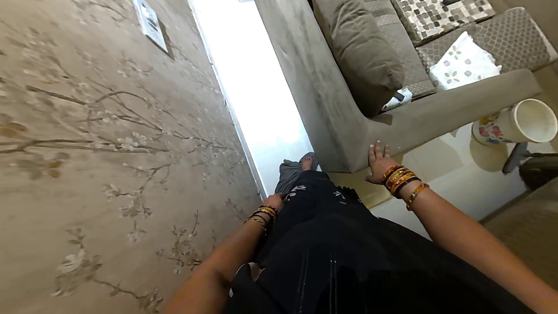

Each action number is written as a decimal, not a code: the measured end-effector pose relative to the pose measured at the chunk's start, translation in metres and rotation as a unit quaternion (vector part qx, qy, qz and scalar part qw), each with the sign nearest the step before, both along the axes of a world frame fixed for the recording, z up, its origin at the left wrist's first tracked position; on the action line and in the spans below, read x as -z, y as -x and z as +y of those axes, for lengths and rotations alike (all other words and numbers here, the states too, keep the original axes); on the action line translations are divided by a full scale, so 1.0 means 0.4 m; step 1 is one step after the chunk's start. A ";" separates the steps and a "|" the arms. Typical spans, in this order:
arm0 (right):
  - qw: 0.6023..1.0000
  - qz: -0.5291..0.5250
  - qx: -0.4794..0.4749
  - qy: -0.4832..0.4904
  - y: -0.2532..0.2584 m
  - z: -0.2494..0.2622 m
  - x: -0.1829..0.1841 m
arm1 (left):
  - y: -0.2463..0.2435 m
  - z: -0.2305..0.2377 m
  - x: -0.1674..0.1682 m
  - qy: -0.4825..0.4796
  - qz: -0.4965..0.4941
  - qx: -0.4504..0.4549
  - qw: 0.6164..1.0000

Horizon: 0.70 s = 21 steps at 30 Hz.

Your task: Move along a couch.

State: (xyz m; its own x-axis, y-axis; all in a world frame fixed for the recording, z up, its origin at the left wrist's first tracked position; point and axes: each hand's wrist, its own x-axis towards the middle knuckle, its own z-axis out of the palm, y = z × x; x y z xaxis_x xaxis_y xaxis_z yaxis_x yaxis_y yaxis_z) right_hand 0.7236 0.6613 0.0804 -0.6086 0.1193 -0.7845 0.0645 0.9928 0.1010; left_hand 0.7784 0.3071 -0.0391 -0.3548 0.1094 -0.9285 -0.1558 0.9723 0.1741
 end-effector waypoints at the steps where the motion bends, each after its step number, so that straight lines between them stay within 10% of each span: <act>1: 1.000 0.000 0.001 0.000 -0.002 0.001 0.001 | -0.005 0.005 0.010 -0.014 0.011 -0.002 1.000; 21: 0.998 0.033 0.016 -0.047 -0.027 -0.028 0.021 | -0.087 -0.012 0.002 -0.011 -0.031 0.008 0.999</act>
State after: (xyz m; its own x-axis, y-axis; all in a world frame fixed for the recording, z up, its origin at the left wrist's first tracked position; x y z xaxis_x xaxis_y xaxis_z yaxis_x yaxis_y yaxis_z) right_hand 0.7344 0.6503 0.0722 -0.6529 0.2108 -0.7275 0.1046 0.9764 0.1890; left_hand 0.8133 0.3025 -0.0398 -0.2948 0.1348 -0.9460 -0.1505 0.9711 0.1853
